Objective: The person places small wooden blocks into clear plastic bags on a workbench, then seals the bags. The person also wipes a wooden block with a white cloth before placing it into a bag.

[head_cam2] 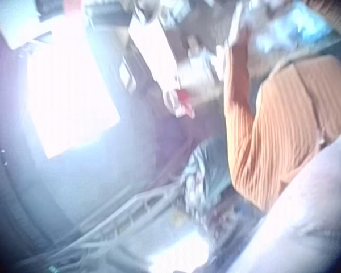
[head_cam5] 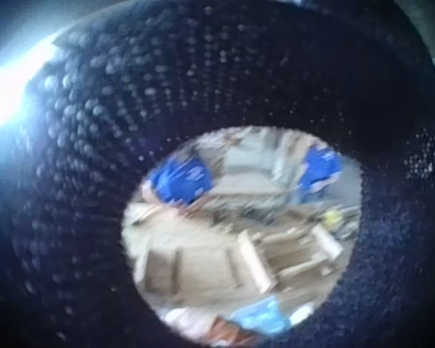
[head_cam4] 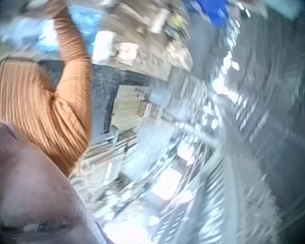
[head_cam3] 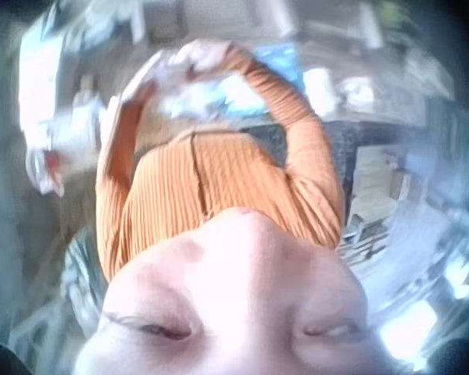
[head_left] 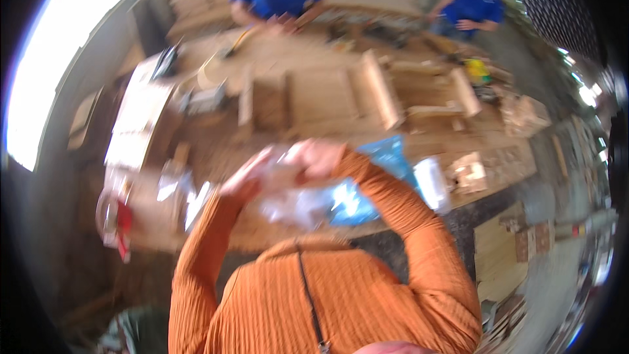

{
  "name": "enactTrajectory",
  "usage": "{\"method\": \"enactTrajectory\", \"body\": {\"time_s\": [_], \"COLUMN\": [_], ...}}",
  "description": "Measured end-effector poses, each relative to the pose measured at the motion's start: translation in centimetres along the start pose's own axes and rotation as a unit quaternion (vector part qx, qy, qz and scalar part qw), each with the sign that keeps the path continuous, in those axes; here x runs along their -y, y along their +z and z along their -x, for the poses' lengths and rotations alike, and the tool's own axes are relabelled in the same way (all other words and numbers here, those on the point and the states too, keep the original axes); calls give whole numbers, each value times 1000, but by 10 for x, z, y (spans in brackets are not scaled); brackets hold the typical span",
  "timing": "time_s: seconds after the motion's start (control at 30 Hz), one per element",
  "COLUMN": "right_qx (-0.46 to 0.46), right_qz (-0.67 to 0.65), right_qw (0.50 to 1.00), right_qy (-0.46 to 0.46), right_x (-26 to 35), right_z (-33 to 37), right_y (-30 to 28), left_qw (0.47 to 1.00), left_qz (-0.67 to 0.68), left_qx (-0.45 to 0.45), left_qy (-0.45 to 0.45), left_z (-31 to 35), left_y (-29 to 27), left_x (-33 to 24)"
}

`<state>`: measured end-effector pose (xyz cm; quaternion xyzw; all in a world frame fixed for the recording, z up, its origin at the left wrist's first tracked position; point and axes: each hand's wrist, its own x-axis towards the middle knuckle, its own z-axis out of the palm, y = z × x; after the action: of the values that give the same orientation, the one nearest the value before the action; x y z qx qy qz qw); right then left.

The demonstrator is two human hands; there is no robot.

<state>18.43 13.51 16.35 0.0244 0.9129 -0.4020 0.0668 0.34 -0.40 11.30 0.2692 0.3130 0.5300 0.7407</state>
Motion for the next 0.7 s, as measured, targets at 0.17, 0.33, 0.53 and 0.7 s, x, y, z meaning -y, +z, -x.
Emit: {"method": "enactTrajectory", "body": {"time_s": [0.17,0.33,0.53,0.7], "right_qx": [-100,-201,-6,37], "right_qz": [79,160,-150,-434], "right_qw": [992,966,980,900], "right_qy": [6,10,129,-32], "right_x": [-9,-8,2,-44], "right_z": [-3,3,5,-7], "right_y": [26,35,13,28], "left_qw": [994,957,986,996], "left_qz": [-91,-230,-135,-82], "left_qx": [-12,-120,-73,-36], "left_qy": [59,129,71,7], "left_z": [16,2,7,6], "left_y": [20,28,18,5], "left_x": [16,27,28,45]}}
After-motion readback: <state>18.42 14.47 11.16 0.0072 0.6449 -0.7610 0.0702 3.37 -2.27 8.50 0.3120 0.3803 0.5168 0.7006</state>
